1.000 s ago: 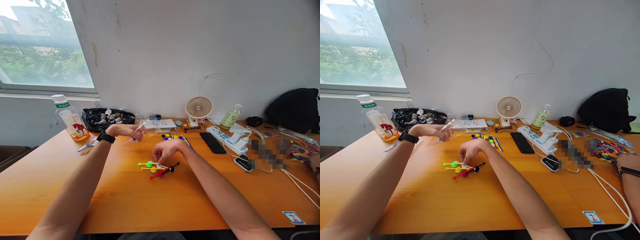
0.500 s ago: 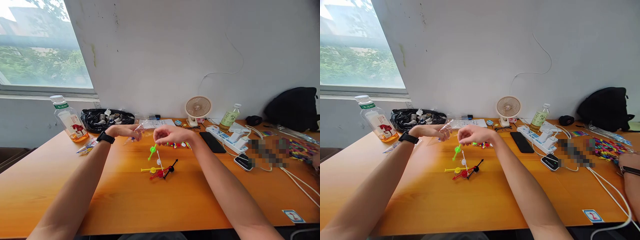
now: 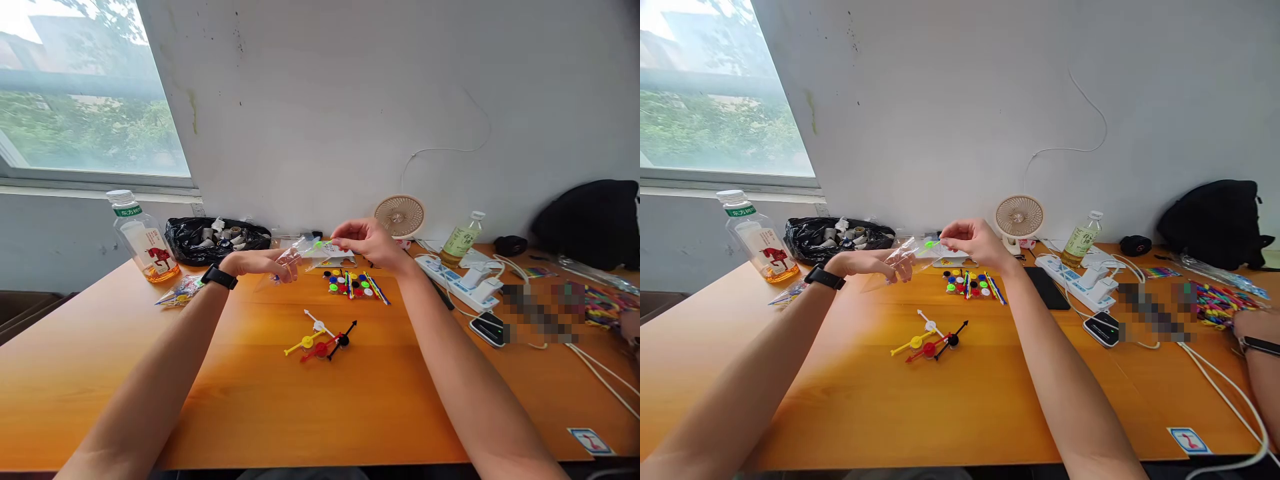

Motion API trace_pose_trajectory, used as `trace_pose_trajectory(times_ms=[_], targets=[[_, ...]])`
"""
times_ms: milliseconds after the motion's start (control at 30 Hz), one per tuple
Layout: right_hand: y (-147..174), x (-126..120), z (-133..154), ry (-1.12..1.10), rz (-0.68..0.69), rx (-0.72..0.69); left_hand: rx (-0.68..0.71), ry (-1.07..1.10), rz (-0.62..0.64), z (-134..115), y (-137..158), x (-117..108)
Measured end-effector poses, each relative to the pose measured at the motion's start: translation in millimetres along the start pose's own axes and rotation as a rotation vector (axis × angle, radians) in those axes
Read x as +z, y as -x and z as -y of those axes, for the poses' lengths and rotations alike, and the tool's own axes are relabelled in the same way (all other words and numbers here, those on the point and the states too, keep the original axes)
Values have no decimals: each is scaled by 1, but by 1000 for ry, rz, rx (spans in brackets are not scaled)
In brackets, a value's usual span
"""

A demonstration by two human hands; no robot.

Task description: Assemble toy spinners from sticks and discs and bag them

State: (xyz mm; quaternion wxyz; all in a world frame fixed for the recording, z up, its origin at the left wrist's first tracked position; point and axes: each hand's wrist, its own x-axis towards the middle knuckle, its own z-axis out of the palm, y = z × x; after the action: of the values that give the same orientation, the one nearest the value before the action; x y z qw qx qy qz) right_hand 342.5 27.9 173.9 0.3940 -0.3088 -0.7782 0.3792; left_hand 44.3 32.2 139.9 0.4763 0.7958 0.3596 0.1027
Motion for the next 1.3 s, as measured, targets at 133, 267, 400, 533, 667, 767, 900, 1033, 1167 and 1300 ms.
trace_pose_trajectory(times_ms=[133, 267, 400, 533, 667, 767, 900, 1033, 1167, 1300], targets=[[-1, 12, 0, 83, 60, 9, 21, 23, 38, -6, -2, 5], [-2, 20, -2, 263, 92, -36, 24, 23, 52, -10, -4, 9], [-2, 25, -1, 347, 129, -67, 18, -7, 50, -10, -7, 11], [-2, 21, 0, 417, 0, -59, -23, -3, -2, -4, -7, 9], [-1, 8, -2, 498, -14, 49, 3, 3, -60, 8, -2, 1], [2, 10, -5, 575, 426, 255, 2, 6, -118, 20, 1, -5], [4, 43, -14, 676, 1012, 468, -29, -19, -157, 31, 0, -7], [3, 79, -25, 770, 1067, 444, -31, -56, -176, 31, -2, -6], [2, 83, -27, 802, 1033, 405, -22, -73, -185, 30, -3, -6], [0, 63, -20, 675, 922, 330, -3, -83, -196, 27, -2, -6]])
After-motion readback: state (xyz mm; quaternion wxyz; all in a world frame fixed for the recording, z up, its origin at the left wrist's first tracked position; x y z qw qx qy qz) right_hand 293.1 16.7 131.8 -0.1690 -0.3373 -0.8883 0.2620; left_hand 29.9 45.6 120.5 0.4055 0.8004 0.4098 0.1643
